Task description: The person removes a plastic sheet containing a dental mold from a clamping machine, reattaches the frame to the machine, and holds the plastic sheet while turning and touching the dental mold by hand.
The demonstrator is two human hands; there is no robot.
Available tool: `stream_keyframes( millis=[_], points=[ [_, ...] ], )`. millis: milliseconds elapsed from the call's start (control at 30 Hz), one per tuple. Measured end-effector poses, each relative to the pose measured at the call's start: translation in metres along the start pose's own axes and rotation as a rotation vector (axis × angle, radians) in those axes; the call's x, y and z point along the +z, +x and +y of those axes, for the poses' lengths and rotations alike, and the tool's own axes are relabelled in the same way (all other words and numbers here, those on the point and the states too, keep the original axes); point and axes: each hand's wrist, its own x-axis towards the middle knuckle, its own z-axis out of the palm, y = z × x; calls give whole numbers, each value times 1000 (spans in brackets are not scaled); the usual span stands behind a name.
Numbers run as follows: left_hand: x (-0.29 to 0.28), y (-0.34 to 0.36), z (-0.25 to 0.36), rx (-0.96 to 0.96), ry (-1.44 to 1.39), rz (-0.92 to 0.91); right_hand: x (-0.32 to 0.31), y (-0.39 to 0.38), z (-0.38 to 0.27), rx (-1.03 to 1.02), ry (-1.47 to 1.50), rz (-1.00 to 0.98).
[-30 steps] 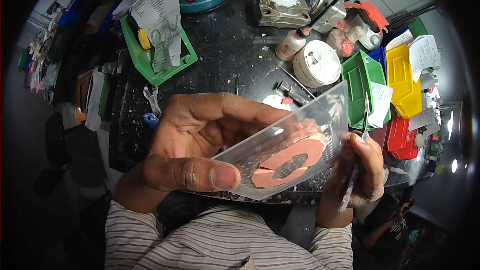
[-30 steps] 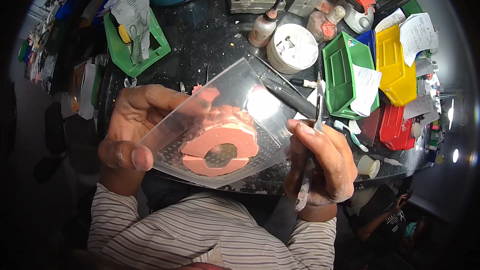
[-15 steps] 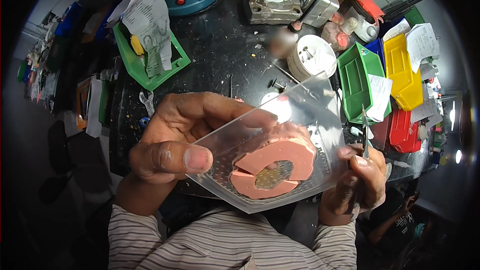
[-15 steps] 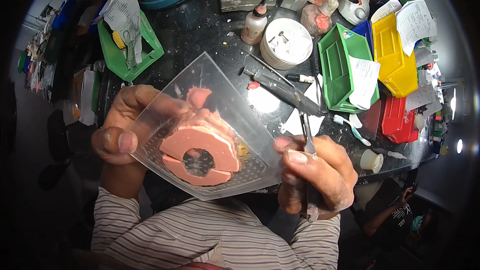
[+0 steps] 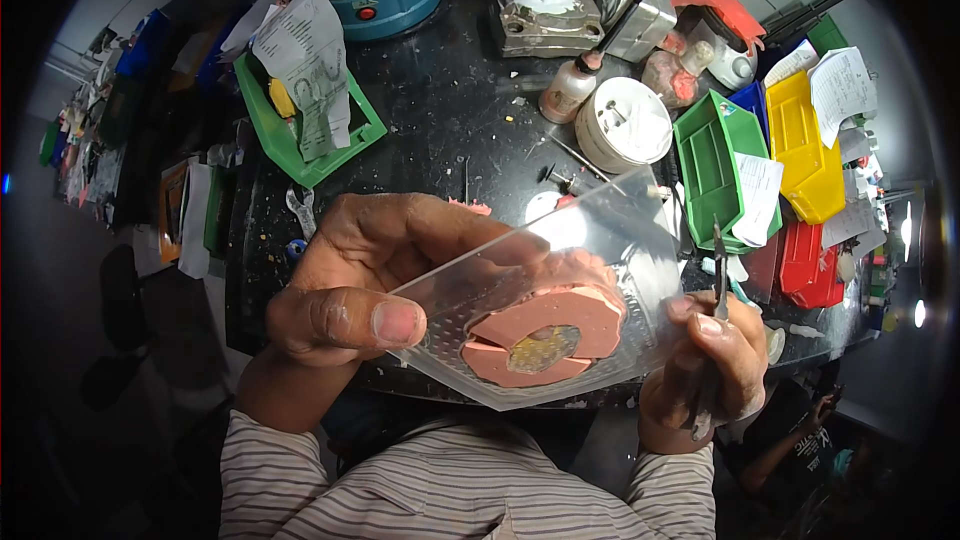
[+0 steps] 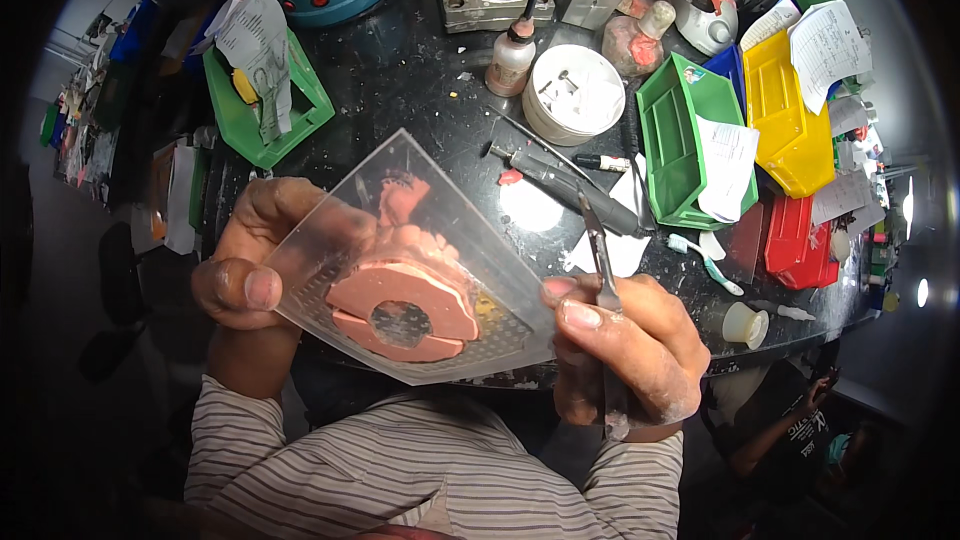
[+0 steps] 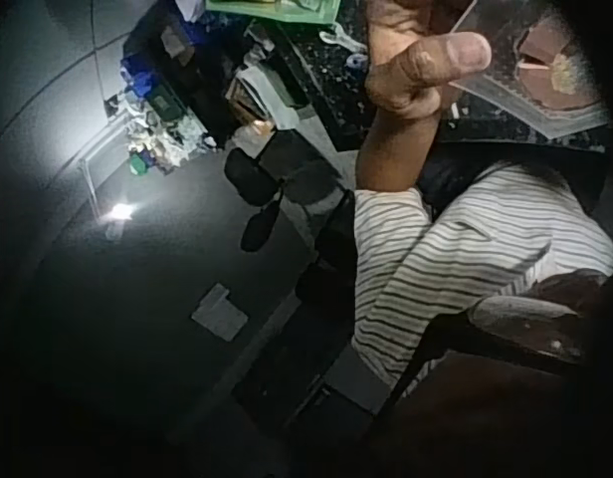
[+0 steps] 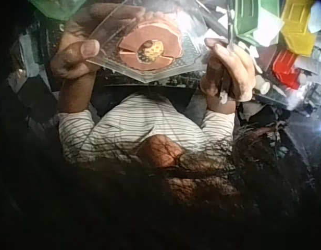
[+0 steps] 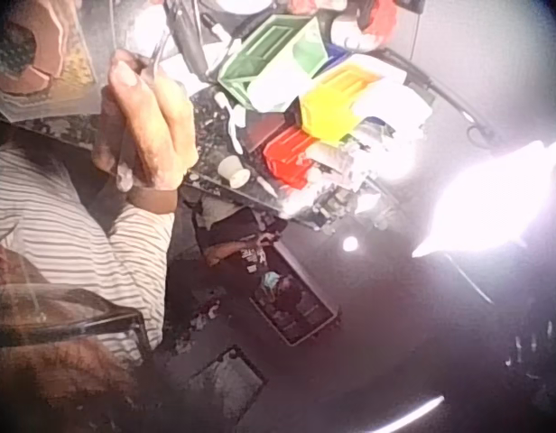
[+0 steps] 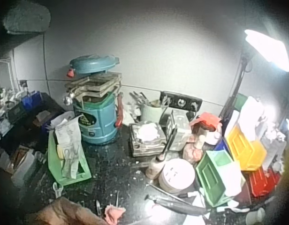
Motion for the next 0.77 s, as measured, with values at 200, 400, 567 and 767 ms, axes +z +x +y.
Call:
stream_keyframes(
  millis=[200,400,567,767],
  points=[
    [2,4,7,9,56,14,8,-3,16,-48,-18,89],
    [3,5,11,193,312,339,19,7,29,41,-97,44],
    [-1,7,5,373,574,314,7,-2,47,164,-419,-600],
    [7,6,-22,716,1256,238,11,-7,48,187,-552,-759]
  ],
)
